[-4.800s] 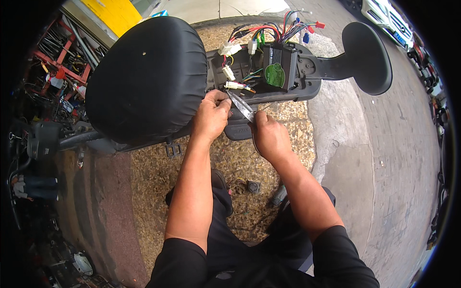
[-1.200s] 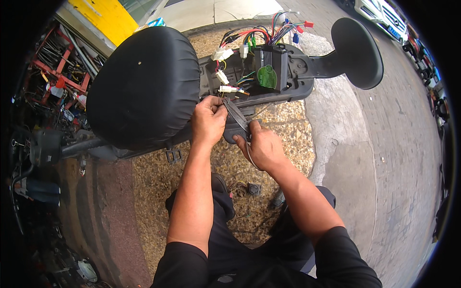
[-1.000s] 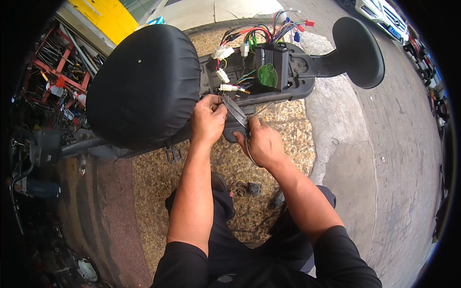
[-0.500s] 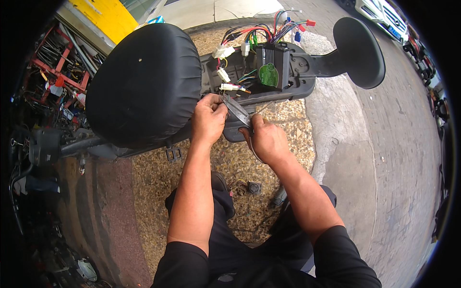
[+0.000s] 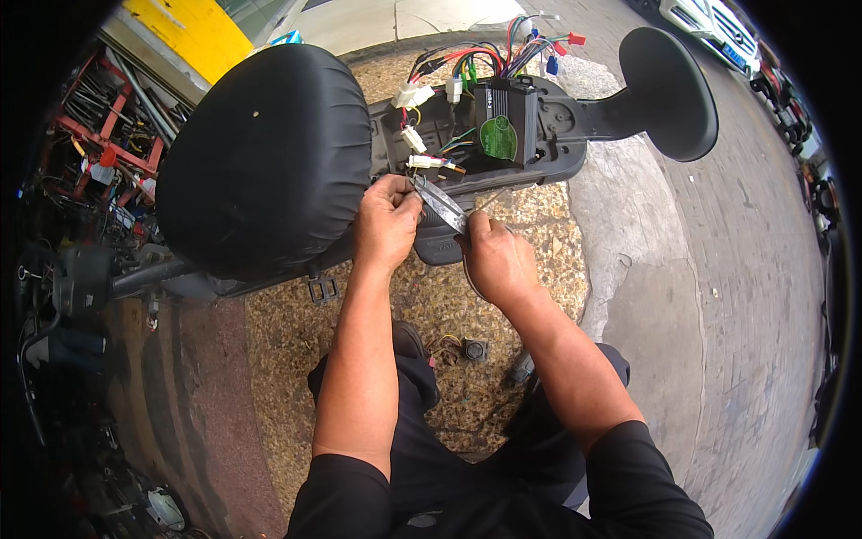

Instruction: The person works on the wiring under the seat of a motorcycle. They connect and disconnect several wire harnesses, then use pliers to strip and twist wires together. The person continues to organize and secure the wiring within the seat compartment.

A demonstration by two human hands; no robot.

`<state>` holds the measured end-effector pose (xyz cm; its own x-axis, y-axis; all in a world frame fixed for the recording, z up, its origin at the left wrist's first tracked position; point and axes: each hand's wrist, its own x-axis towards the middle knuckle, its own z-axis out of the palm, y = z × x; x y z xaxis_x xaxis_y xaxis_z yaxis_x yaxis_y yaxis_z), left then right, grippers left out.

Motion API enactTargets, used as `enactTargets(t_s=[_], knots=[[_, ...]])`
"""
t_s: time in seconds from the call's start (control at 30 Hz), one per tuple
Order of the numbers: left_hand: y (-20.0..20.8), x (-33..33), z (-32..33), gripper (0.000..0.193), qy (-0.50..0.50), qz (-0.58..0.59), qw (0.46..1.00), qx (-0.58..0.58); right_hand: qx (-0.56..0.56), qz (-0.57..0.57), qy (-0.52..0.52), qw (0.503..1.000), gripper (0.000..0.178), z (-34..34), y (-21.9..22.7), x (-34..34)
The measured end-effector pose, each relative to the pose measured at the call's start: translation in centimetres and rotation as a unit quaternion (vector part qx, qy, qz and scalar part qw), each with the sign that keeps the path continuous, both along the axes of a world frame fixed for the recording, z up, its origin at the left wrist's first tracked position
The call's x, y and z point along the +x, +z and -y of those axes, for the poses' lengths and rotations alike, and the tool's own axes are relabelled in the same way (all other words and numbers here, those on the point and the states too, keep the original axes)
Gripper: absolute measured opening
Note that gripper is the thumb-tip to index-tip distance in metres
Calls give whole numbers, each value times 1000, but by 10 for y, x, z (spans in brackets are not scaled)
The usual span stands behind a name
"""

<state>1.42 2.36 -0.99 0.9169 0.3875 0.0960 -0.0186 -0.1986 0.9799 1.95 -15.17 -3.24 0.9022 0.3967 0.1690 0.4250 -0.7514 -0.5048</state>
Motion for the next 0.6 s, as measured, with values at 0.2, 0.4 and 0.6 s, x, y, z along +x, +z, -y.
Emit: enactTargets(t_s=[0.2, 0.4, 0.6], knots=[[2, -1, 0, 7, 10, -10, 999, 29, -4, -8, 6, 1000, 26, 3, -1, 2], [-1, 0, 0, 9, 20, -17, 999, 25, 21, -9, 25, 999, 38, 7, 3, 3], [1, -1, -3, 10, 10, -16, 997, 69, 81, -54, 58, 994, 51, 22, 9, -2]])
